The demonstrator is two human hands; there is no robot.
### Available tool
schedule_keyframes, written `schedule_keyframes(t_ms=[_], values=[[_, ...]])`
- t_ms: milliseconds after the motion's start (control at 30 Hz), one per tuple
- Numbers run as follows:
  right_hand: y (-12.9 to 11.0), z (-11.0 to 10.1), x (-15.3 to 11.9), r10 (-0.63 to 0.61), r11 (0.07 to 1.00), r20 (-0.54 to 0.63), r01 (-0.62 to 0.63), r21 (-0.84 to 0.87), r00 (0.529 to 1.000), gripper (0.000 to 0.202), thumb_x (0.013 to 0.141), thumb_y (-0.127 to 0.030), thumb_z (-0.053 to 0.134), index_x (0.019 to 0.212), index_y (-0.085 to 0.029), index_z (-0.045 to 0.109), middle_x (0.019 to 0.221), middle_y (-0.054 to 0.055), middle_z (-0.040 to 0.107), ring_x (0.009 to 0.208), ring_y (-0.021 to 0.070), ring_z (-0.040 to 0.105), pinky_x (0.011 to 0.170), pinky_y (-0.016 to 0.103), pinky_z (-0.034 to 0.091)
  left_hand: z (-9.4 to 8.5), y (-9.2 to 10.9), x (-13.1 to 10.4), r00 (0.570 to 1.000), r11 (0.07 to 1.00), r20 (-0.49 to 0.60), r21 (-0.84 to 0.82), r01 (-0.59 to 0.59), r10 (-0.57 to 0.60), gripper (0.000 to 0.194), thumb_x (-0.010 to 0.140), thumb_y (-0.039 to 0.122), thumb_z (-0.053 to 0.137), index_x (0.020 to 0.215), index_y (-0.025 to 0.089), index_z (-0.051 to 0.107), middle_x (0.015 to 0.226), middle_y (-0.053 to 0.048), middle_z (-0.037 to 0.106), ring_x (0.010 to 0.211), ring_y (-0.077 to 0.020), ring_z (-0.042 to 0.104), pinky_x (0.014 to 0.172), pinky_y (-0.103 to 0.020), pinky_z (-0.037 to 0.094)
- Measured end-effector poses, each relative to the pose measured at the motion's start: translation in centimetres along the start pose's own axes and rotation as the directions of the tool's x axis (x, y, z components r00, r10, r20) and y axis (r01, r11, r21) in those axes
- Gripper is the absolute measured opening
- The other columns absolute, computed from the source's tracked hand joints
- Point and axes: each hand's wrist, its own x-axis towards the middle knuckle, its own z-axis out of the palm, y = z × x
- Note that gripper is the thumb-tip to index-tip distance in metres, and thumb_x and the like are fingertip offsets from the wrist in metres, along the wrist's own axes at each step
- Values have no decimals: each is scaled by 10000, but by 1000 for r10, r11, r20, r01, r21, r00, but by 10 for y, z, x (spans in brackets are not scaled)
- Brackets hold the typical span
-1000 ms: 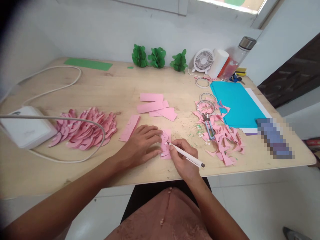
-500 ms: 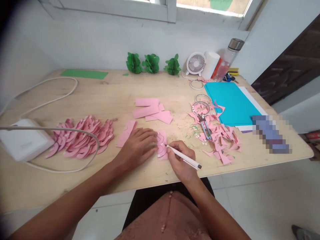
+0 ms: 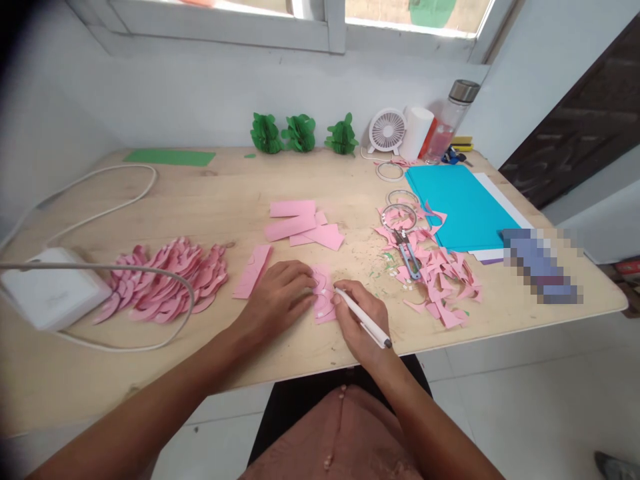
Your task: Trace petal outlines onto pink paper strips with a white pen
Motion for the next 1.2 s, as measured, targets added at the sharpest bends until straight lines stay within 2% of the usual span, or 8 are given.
schedule_keyframes(t_ms=[367,700,967,1200], values=[[1,1,-1,-2,1000,-4,2,-14,1000,173,900,-288,519,1014,-220,630,874,19,733,766,159,677,686,246,500,0,1,1,999,999,-10,-5,-35,35,164,915,191,511,808,188,635,994,-73,651,1033,-232,561,922,-426,465],[1,2,-1,4,1000,-11,-4,-6,1000,169,900,-285,525,1015,-214,625,859,15,723,763,159,677,682,247,499,-1,0,0,998,994,-4,88,-69,70,181,930,195,488,827,175,635,959,-71,677,989,-221,587,958,-445,435],[2,2,-1,-24,1000,-19,24,-11,1000,165,907,-290,524,1001,-207,632,823,-1,700,683,129,636,624,219,482,3,-1,0,989,987,-87,117,-108,119,230,937,181,490,767,183,645,876,-35,696,891,-182,613,973,-435,427],[3,2,-1,-29,1000,-26,29,-11,999,161,906,-281,527,1005,-212,634,845,-2,704,703,130,640,646,216,489,3,-3,-1,978,984,-138,115,-139,154,235,935,167,498,753,177,647,849,-24,705,825,-160,623,965,-427,443]])
